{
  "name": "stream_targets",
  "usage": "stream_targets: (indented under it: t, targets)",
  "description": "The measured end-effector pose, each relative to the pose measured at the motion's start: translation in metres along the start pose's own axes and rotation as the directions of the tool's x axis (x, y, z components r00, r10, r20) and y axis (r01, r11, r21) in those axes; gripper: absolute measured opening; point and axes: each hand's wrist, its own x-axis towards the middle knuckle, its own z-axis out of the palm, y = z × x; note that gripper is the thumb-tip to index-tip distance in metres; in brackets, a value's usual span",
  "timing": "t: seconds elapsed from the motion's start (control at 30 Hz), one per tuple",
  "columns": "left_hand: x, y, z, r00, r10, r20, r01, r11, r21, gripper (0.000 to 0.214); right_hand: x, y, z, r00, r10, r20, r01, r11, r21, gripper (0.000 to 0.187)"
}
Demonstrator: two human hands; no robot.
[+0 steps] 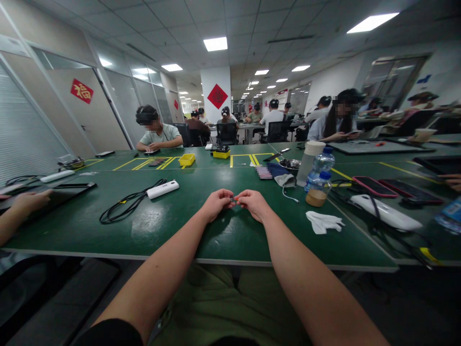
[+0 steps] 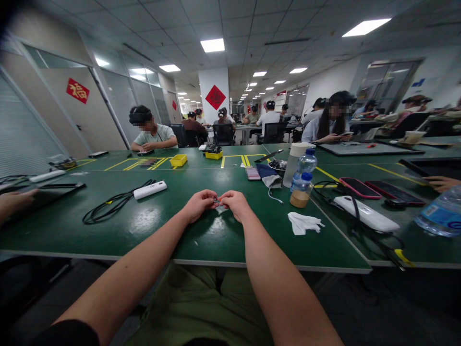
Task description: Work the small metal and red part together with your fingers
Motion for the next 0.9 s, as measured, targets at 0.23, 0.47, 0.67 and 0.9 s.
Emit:
stream_targets:
  t: [0.23, 0.47, 0.67, 0.9]
  targets:
    - [0.0006, -0.0007, -0.0002, 1.000, -0.001, 0.014, 0.001, 1.000, 0.003, 0.023, -0.0013, -0.0009, 0.0012, 1.000, 0.012, 0.017, -0.012, 1.000, 0.025, 0.013]
    - [-0.0003, 0.0000, 0.0008, 1.000, 0.002, 0.013, -0.002, 1.000, 0.004, 0.020, -0.0030, -0.0034, 0.0024, 0.999, 0.034, 0.031, -0.036, 0.998, 0.046, 0.009]
    - [-0.0002, -0.0008, 0.0001, 1.000, 0.003, 0.027, -0.003, 1.000, 0.013, 0.019, -0.0031, -0.0040, 0.0016, 0.998, 0.042, 0.048, -0.044, 0.998, 0.044, 0.012]
    - [-0.0007, 0.0001, 0.0007, 0.999, -0.008, 0.031, 0.007, 0.999, 0.037, 0.019, -0.0026, -0.0017, 0.0007, 0.997, 0.043, 0.057, -0.046, 0.998, 0.046, 0.013]
